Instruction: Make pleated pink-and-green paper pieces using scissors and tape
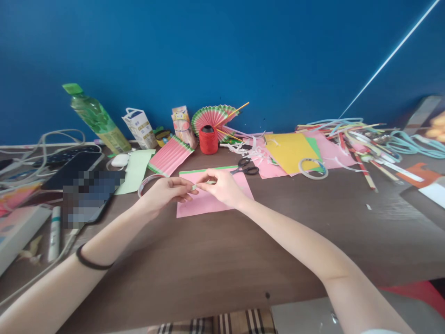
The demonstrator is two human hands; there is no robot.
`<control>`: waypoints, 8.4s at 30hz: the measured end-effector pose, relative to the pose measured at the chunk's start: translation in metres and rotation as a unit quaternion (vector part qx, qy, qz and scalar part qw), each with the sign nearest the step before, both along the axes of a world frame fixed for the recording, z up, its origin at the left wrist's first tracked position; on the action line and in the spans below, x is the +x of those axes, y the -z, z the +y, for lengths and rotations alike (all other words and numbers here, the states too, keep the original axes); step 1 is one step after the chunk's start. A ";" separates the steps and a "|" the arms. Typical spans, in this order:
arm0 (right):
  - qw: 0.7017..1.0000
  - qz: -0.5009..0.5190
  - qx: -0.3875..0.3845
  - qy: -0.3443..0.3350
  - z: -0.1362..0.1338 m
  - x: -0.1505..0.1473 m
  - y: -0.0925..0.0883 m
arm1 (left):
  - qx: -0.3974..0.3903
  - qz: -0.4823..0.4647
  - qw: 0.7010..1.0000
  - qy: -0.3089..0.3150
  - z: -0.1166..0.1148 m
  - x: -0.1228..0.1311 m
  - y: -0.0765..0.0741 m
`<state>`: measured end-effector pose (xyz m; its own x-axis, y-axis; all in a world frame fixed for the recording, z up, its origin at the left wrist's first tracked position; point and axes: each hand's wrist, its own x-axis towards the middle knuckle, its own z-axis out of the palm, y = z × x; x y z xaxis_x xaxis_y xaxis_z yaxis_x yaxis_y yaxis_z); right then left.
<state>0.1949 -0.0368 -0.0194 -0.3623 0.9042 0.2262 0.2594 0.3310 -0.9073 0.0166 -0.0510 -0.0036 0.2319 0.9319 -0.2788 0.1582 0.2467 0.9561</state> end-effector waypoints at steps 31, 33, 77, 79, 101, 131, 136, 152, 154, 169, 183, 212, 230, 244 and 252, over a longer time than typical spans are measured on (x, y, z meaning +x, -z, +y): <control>1.000 0.008 0.007 0.005 0.000 -0.002 0.005 | -0.003 0.012 1.000 -0.007 -0.003 0.005 -0.001; 1.000 0.010 0.006 0.004 -0.002 -0.003 0.004 | 0.010 0.014 1.000 -0.011 -0.004 0.005 0.001; 0.992 -0.111 0.055 -0.008 0.005 0.008 -0.010 | 0.047 0.043 0.997 -0.047 -0.002 0.004 0.002; 0.992 -0.112 0.052 -0.006 0.004 0.008 -0.011 | 0.045 0.045 0.997 -0.048 -0.002 0.004 0.002; 0.983 -0.130 -0.014 -0.127 0.007 0.010 -0.010 | 0.081 0.100 0.991 0.020 0.001 0.000 0.004; 0.943 -0.319 0.095 0.016 0.022 0.029 -0.016 | 0.075 0.083 0.994 0.020 0.020 -0.024 0.004; 0.977 -0.214 0.009 0.008 0.031 0.035 -0.005 | 0.084 0.083 0.993 0.010 0.026 -0.032 0.010; 0.969 -0.212 -0.099 -0.072 0.046 0.050 -0.002 | 0.162 0.206 0.965 0.032 0.027 -0.035 0.009; 0.967 -0.224 -0.093 -0.074 0.047 0.050 0.000 | 0.177 0.241 0.953 0.048 0.025 -0.033 0.008; 0.950 -0.298 -0.041 -0.087 0.051 0.051 0.011 | 0.240 0.482 0.840 0.064 0.019 -0.040 -0.009; 0.950 -0.301 0.081 0.001 0.038 0.039 -0.001 | 0.166 0.540 0.821 0.077 0.015 -0.044 -0.013; 0.960 -0.075 0.253 -0.089 0.000 0.004 -0.005 | 0.097 -0.006 0.991 0.096 -0.004 -0.002 -0.016; 0.984 -0.011 0.149 -0.093 0.000 0.006 -0.007 | 0.177 0.130 0.973 0.064 -0.008 -0.001 -0.012; 0.989 0.090 -0.027 -0.116 -0.001 0.005 -0.010 | 0.312 0.260 0.914 0.010 -0.013 0.002 -0.004; 0.999 0.028 0.009 -0.038 0.002 0.000 0.000 | 0.384 0.364 0.847 0.048 -0.013 0.004 0.005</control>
